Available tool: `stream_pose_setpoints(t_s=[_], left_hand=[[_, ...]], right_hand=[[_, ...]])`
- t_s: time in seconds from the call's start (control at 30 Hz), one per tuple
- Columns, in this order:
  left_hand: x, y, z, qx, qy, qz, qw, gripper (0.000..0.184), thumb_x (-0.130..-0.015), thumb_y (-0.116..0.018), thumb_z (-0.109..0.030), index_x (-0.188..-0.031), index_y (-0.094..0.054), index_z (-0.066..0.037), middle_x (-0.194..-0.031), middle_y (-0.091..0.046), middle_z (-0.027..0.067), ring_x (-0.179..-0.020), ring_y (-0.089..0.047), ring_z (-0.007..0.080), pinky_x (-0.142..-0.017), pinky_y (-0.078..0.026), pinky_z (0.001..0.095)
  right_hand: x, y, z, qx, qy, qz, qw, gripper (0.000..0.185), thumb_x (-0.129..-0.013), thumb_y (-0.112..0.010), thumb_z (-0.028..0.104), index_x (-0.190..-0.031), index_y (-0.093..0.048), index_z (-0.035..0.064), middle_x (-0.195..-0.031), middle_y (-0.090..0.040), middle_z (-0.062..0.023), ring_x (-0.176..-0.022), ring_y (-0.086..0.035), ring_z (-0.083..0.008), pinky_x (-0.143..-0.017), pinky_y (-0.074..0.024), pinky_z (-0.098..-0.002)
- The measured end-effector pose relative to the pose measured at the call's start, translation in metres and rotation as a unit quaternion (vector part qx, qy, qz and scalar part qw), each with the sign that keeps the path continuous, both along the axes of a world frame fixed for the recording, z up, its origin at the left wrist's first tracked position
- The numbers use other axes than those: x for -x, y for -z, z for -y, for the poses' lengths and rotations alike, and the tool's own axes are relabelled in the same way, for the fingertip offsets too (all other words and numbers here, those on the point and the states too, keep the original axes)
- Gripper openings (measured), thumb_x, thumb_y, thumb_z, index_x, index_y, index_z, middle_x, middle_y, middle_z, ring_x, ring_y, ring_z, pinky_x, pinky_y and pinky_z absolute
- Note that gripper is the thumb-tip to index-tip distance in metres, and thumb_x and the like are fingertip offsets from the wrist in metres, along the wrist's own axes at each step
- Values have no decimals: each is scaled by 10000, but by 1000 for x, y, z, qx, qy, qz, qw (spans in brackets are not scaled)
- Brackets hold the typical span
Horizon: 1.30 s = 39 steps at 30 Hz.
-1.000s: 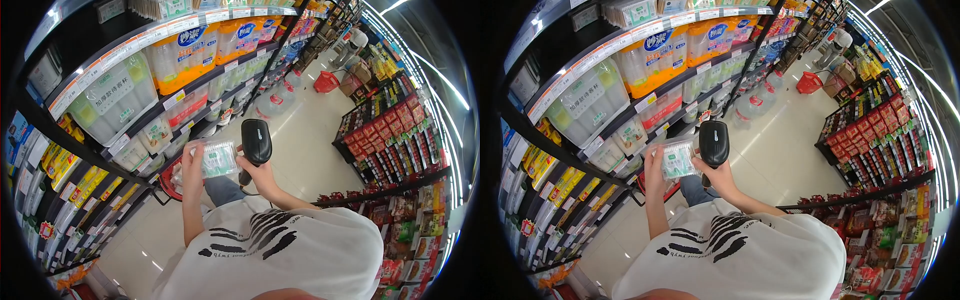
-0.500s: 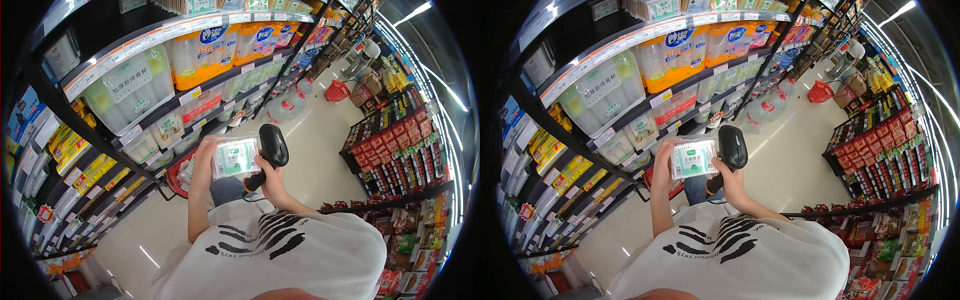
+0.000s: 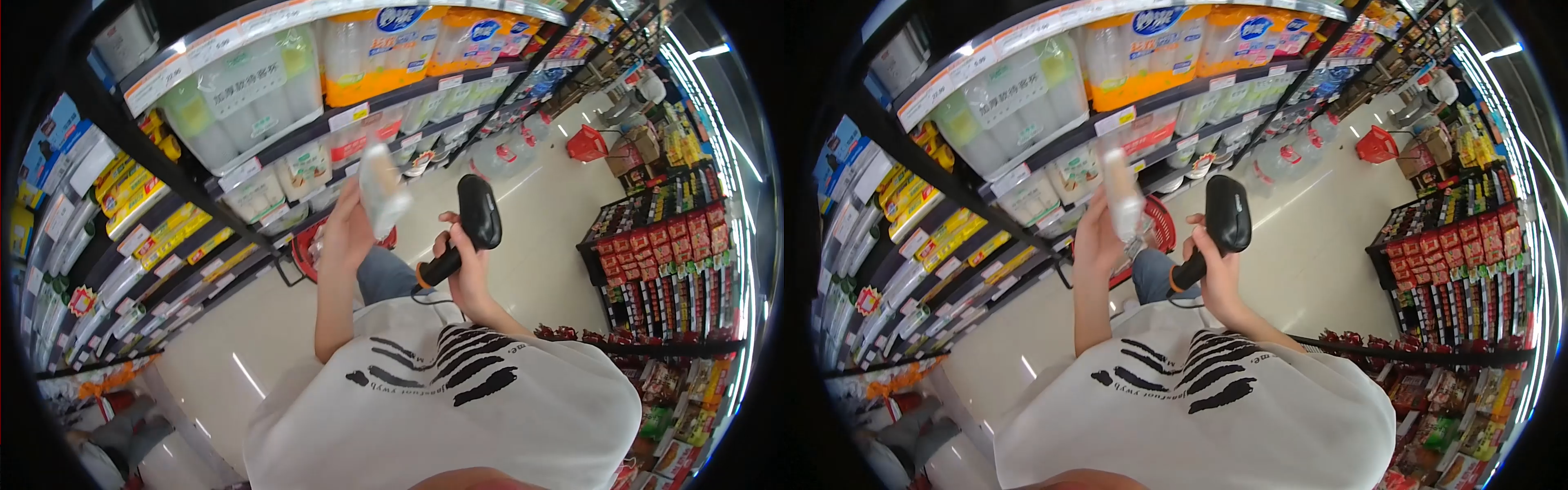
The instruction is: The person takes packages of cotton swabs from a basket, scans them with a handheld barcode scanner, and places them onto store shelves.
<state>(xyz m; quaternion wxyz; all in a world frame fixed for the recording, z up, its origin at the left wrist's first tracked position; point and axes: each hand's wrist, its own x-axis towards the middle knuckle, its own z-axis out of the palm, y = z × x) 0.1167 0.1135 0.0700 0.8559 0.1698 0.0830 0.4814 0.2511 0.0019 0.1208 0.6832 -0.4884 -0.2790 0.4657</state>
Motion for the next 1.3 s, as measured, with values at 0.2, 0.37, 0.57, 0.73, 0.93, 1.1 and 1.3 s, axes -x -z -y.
stream_pose_setpoints(t_s=[0.2, 0.37, 0.57, 0.73, 0.93, 1.1, 1.3], left_hand=[[-9, 3, 3, -11, 173, 382, 908, 440, -921, -481, -301, -1250, -432, -13, -723, -420, 53, -497, -421, 118, -498, -337, 250], [-8, 0, 1, -24, 156, 367, 917, 417, -940, -453, -255, -1260, -404, 9, -708, -426, 67, -438, -418, 118, -464, -341, 252], [1, -3, -1, -7, -87, -13, 996, 248, -947, -448, -218, -1122, -469, -43, -856, -545, 82, -666, -524, 117, -584, -399, 243], [8, -12, 3, -139, -255, -264, 920, 160, -970, -420, -155, -1107, -442, -75, -873, -599, 66, -777, -540, 67, -676, -418, 207], [15, -16, 9, -164, -259, -268, 914, 157, -964, -454, -142, -1104, -440, -72, -856, -609, 79, -728, -542, 66, -621, -416, 200], [26, -23, 16, -222, -157, -276, 922, 272, -921, -539, -121, -1167, -440, -62, -957, -615, 89, -779, -564, 64, -624, -436, 194], [25, -20, 15, -339, -159, -317, 871, 481, -827, -649, -98, -1283, -497, -110, -1133, -587, 37, -801, -576, 50, -616, -467, 185]], right_hand=[[6, 5, 0, 11, -4, -11, 1000, 222, -893, -558, 144, -1061, -468, 30, -1044, -499, -76, -657, -471, -108, -604, -394, -268], [16, 4, 5, 8, -13, 6, 1000, 226, -894, -555, 141, -1069, -467, 30, -1047, -496, -71, -671, -466, -104, -616, -398, -265], [18, 5, 6, -14, -13, 33, 999, 343, -898, -552, 145, -1195, -432, 23, -1098, -516, -94, -804, -535, -147, -645, -418, -266], [20, 1, 4, -12, -3, 40, 999, 469, -859, -630, 175, -1248, -442, -5, -1122, -581, -142, -744, -545, -106, -662, -431, -225], [17, 8, -1, 4, -10, 43, 999, 422, -834, -659, 121, -1198, -483, 3, -1001, -622, -111, -728, -543, -110, -664, -433, -236], [10, 3, -6, 35, 33, 41, 998, 338, -828, -644, 71, -1118, -476, 31, -903, -539, -52, -713, -512, -137, -650, -444, -274], [-3, 7, -10, 28, 0, 45, 999, 323, -823, -645, 60, -1103, -486, 32, -893, -526, -42, -716, -520, -137, -658, -435, -267]])
